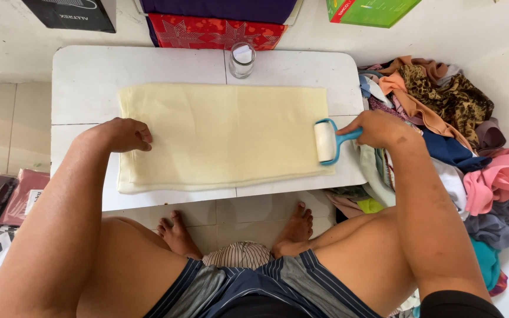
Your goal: Folding a large yellow cloth and using a lint roller to clean it on a small table.
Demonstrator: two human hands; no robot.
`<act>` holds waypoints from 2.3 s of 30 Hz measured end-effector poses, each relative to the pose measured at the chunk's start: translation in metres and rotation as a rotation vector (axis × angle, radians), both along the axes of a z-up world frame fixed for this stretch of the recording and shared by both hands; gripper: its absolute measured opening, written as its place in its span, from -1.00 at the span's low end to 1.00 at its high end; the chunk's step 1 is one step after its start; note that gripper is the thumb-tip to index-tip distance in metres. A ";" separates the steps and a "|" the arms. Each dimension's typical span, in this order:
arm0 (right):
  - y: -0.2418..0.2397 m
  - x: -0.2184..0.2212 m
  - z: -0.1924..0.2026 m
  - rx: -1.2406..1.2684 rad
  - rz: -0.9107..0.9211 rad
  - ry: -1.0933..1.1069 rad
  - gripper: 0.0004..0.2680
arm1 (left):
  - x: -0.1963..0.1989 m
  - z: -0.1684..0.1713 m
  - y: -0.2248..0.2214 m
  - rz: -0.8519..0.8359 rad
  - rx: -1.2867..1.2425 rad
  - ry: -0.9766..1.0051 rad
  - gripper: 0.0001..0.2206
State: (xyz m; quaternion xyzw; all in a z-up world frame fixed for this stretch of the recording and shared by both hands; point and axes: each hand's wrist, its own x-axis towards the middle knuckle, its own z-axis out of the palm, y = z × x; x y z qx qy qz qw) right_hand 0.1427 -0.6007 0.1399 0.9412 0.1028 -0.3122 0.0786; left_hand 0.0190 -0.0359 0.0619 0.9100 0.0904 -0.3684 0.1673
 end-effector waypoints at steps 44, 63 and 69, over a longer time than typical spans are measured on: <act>0.085 0.036 -0.036 0.249 0.350 -0.092 -0.61 | 0.000 0.007 -0.001 0.042 0.002 0.030 -0.68; 0.128 0.011 0.015 0.221 0.166 -0.018 -0.67 | 0.008 -0.044 0.056 -0.104 0.130 -0.008 -0.69; 0.216 -0.011 -0.007 0.307 0.414 -0.006 -0.63 | 0.005 -0.043 0.066 0.092 0.105 -0.158 -0.58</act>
